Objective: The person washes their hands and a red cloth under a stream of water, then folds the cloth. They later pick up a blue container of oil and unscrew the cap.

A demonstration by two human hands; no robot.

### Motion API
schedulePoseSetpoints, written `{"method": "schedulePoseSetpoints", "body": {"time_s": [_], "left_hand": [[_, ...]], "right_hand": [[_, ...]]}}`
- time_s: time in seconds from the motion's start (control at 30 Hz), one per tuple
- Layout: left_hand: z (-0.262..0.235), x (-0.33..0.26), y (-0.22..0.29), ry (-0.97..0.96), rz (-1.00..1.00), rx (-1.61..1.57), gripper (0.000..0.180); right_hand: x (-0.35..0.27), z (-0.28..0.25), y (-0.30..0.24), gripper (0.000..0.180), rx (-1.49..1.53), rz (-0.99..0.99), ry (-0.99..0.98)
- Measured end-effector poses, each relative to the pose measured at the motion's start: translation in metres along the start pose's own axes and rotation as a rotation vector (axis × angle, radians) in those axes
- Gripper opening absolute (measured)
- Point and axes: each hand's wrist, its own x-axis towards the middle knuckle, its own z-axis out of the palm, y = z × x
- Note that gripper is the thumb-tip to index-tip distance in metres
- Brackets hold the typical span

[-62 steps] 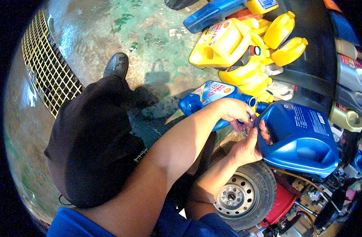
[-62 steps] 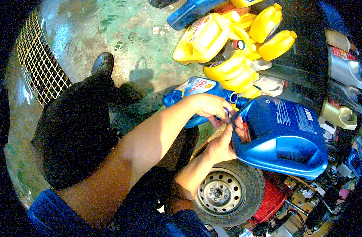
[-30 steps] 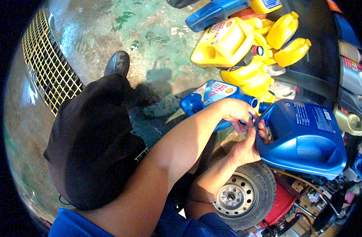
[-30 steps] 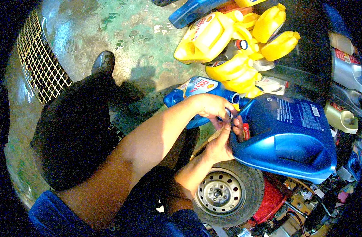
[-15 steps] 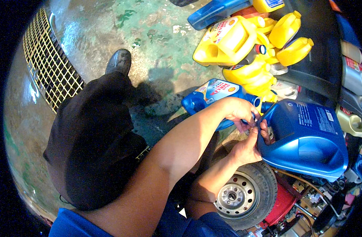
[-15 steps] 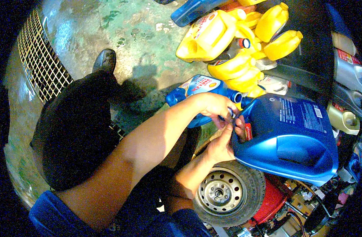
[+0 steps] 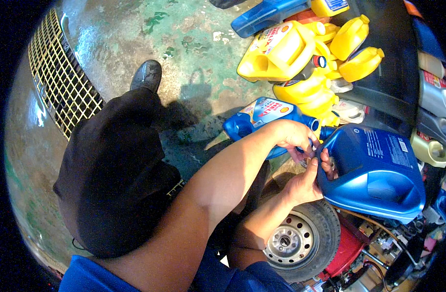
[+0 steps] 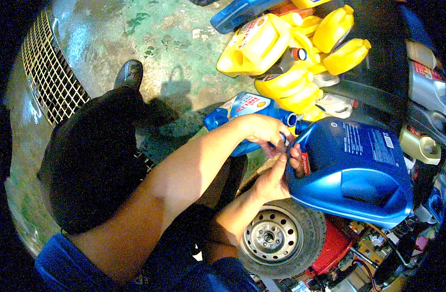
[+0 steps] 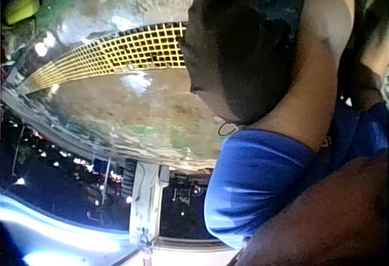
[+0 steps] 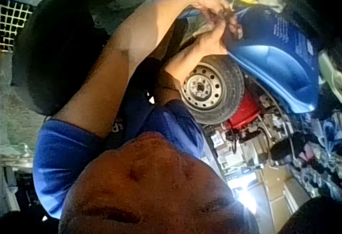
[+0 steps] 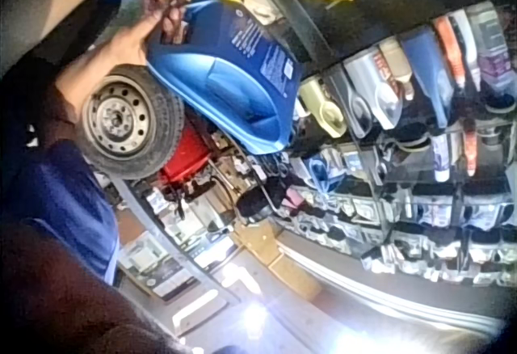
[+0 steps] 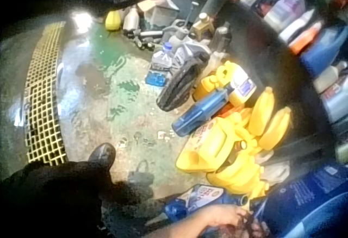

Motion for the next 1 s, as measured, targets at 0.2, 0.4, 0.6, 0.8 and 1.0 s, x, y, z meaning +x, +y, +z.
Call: {"method": "schedulePoseSetpoints", "body": {"time_s": [0.2,0.4,0.6,0.8,1.0], "left_hand": [[0.0003,0.0026,-0.0006,0.004,-0.006,-0.001,0.052],[-0.0005,0.0027,-0.0019,0.009,-0.01,-0.008,0.052],[0.0008,0.0031,-0.0018,0.015,0.002,0.002,0.048],[0.0016,0.0014,-0.0005,0.012,-0.011,-0.016,0.046],[0.0033,-0.0012,0.0029,0.016,-0.024,0.025,0.051]], "right_hand": [[0.0004,-0.001,-0.0006,0.016,-0.003,-0.005,0.0],[0.0009,-0.0014,0.0004,0.016,-0.004,-0.014,-0.003],[0.0028,-0.0021,0.0006,0.017,-0.013,-0.021,-0.005],[0.0026,-0.0009,0.0013,0.018,-0.021,-0.022,-0.009],[0.0024,0.0004,-0.0003,0.019,-0.046,-0.029,-0.015]]}}
